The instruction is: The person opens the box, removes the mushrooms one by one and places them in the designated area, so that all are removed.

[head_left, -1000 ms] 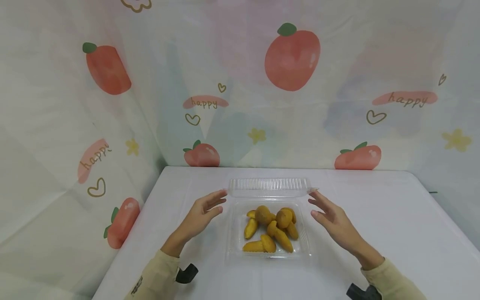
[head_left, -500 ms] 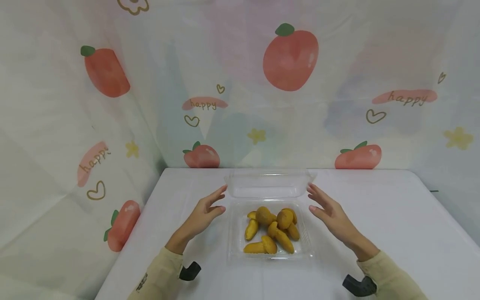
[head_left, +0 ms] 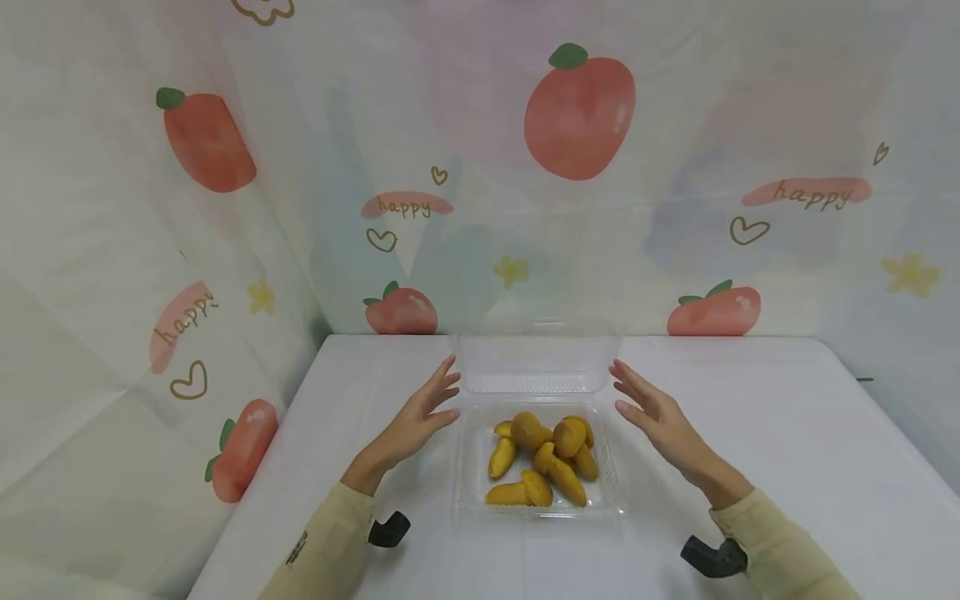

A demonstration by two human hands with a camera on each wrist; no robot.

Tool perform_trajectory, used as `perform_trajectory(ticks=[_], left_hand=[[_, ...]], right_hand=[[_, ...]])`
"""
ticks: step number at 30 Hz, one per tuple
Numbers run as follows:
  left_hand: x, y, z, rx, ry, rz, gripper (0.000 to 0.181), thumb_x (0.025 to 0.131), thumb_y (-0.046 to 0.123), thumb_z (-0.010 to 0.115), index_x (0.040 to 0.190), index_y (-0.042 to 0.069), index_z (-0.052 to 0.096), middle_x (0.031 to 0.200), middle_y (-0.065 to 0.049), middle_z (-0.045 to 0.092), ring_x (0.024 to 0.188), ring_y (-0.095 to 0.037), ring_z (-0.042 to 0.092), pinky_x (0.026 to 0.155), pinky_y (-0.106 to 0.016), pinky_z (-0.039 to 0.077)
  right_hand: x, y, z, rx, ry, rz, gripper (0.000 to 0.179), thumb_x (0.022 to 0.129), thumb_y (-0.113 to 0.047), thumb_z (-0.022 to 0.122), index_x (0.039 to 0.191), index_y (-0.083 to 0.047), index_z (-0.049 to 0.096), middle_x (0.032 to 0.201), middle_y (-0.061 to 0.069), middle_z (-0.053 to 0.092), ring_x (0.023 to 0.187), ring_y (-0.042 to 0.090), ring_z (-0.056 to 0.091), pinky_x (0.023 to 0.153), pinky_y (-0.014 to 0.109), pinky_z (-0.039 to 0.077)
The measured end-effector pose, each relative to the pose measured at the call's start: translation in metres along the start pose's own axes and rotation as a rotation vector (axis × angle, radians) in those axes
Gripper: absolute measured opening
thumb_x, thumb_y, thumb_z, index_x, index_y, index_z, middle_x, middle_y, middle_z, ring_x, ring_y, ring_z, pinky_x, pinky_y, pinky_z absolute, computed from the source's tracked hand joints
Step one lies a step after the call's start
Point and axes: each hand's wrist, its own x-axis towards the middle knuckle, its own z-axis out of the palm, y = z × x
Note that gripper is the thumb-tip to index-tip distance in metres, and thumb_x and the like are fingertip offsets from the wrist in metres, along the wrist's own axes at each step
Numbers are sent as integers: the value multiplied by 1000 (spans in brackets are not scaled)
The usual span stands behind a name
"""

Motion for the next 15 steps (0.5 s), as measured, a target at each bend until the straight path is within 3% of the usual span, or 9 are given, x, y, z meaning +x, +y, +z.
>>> perform_trajectory(ticks=[3, 10, 12, 15], left_hand=[[5, 1, -1, -19, 13, -6, 77, 104, 18, 56, 164, 28, 8, 166, -19, 26, 150, -45, 32, 118, -59, 36], [16, 4, -5, 20, 0, -60, 70, 106, 15, 52, 164, 9, 12, 166, -19, 28, 151, -44, 33, 120, -56, 34], [19, 4, -7, 25, 3, -74, 69, 106, 15, 52, 163, 8, 15, 165, -18, 30, 151, -43, 33, 121, -56, 33], [24, 4, -8, 14, 6, -85, 67, 106, 14, 52, 163, 7, 17, 165, -19, 31, 151, -44, 32, 121, -57, 32]], right_hand=[[3, 3, -3, 16, -16, 11, 67, 107, -18, 48, 162, -4, 12, 165, 28, 24, 145, 54, 31, 110, 64, 33], [10, 11, -7, 73, -45, 58, 68, 108, -22, 45, 164, -9, 9, 163, 31, 25, 145, 56, 31, 112, 65, 31], [13, 13, -7, 84, -52, 62, 68, 108, -23, 45, 164, -11, 7, 163, 31, 26, 145, 56, 32, 112, 63, 34], [18, 17, -8, 112, -63, 67, 68, 109, -22, 43, 164, -14, 5, 163, 31, 25, 145, 55, 31, 112, 43, 46]])
